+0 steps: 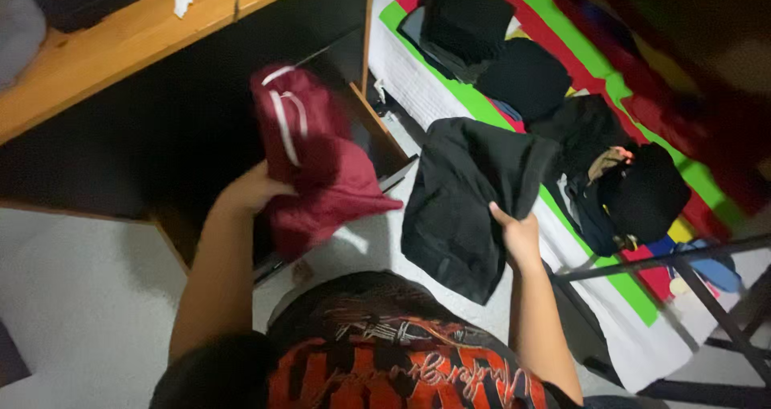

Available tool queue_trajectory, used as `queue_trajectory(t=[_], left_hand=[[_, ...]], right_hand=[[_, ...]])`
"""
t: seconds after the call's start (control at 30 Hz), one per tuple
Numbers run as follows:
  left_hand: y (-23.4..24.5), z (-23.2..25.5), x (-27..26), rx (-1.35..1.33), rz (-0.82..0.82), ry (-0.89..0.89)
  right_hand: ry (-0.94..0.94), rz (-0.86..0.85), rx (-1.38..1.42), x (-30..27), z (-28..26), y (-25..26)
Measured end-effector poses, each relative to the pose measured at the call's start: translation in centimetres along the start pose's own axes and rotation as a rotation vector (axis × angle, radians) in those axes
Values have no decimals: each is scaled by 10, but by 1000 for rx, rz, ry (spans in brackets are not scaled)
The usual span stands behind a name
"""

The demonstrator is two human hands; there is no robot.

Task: The person removes items of clothing from a drawer, folds them by hand, and places them in stacks on a bed.

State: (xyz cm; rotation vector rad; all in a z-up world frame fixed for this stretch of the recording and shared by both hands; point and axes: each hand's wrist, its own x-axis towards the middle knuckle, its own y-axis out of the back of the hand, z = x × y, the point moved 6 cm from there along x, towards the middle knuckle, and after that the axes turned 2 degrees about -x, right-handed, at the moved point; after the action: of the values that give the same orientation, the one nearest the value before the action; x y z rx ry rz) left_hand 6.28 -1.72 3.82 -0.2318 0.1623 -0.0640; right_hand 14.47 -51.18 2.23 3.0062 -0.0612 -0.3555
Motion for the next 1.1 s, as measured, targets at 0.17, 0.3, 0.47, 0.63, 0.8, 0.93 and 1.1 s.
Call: queue_trajectory(t=[0.17, 0.3, 0.47, 0.63, 0.8, 0.93, 1.1], left_hand=[[-107, 109, 17, 541, -243, -191], [-231, 84, 56, 1540, -391, -51], [-286, 25, 43, 1485, -546, -132], [-277, 27, 23, 1275, -400, -405], [-269, 32, 31, 1165, -148, -421], [-222, 22, 89, 937, 44, -137], [-238, -3, 127, 699, -77, 11]], right_hand=[[-142, -135, 212, 34, 37, -22], [181, -244, 369, 71, 76, -57], [131, -152, 512, 55, 97, -55], [95, -136, 622, 8, 71, -56], [133, -123, 678, -14, 44, -40], [150, -162, 678, -21, 27, -31], [142, -239, 680, -23, 10, -27]])
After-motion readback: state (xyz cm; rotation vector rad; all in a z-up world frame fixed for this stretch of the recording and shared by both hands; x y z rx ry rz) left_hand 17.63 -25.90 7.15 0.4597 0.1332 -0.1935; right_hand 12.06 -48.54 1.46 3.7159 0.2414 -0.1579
